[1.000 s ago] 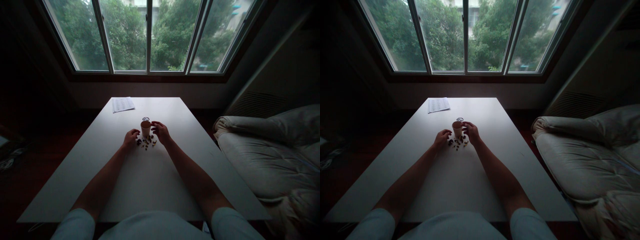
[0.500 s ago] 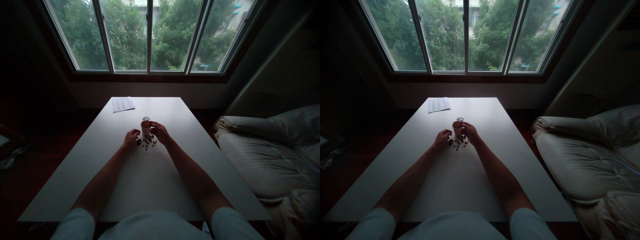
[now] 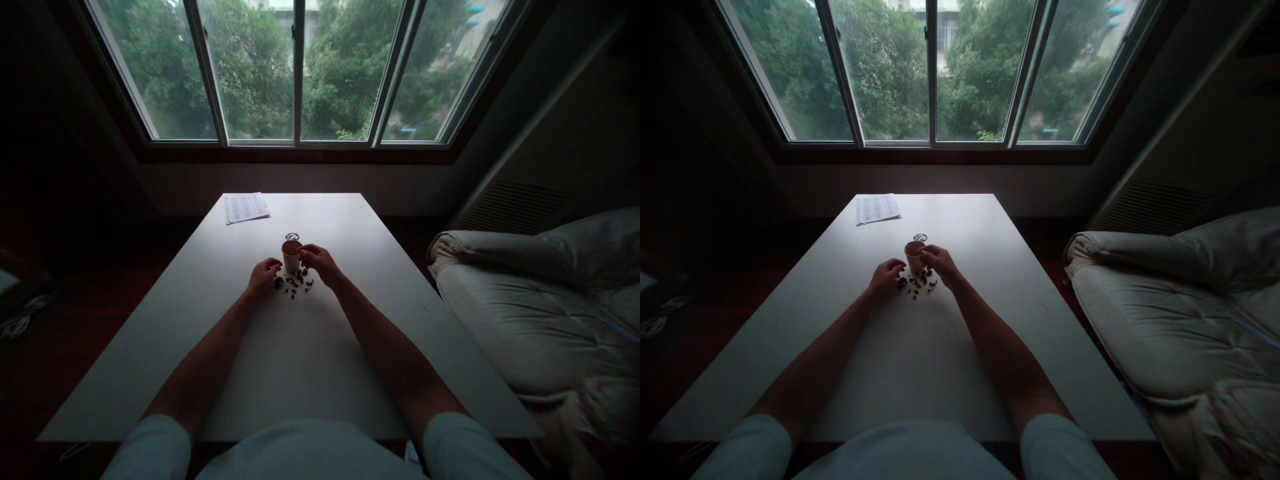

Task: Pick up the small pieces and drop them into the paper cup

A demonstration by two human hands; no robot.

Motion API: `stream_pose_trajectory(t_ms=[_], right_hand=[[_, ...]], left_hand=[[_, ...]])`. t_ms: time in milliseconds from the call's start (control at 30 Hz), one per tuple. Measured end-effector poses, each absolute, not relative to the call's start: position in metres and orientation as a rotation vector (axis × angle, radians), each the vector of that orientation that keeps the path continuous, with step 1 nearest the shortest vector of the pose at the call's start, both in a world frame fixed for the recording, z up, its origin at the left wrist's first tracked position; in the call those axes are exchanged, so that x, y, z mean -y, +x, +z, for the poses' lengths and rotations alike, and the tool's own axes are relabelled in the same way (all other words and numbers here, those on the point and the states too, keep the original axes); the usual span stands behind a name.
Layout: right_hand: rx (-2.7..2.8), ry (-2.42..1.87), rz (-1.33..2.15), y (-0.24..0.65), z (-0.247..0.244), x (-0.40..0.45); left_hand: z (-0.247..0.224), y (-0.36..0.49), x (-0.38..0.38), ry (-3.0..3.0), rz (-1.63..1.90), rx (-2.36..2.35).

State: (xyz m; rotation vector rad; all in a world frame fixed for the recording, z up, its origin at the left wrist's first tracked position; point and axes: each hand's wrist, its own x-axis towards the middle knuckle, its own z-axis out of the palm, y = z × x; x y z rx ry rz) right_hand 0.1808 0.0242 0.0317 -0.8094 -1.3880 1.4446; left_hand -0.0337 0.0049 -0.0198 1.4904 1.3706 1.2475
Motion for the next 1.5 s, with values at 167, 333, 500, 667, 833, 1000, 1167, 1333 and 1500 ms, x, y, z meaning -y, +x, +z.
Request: stream_pose_trajectory(t_ms=[167,333,500,667,833,1000,1167,1333,1500], right_hand=[[1.805,-0.922,1.16,0.18,0.019,-0.026],[2.303,-0.934,0.863,0.182,0.01,-0.019],[2.482,-0.957,0.756,0.185,0.01,-0.014],[2.54,-0.915,0.763,0.186,0.01,-0.013],[2.556,-0.885,0.755,0.186,0.009,-0.012],[2.639,-0.937,0.709,0.184,0.011,-0.012],[2.651,-1.012,0.654,0.184,0.014,-0.013],[2.535,-1.09,0.558,0.191,0.009,-0.019],[2.451,-1.118,0.531,0.197,0.005,-0.026]], left_hand=[[-0.02,-0.033,-0.005,1.506,1.225,-1.398],[-0.014,-0.032,-0.001,1.576,1.223,-1.409],[-0.014,-0.035,-0.002,1.647,1.196,-1.413],[-0.017,-0.035,-0.004,1.662,1.196,-1.407],[-0.018,-0.035,-0.004,1.701,1.173,-1.418],[-0.016,-0.035,-0.004,1.75,1.106,-1.484],[-0.013,-0.034,-0.003,1.764,1.082,-1.49],[-0.003,-0.034,-0.001,1.865,0.945,-1.459],[0.009,-0.029,0.012,2.093,0.718,-1.244]])
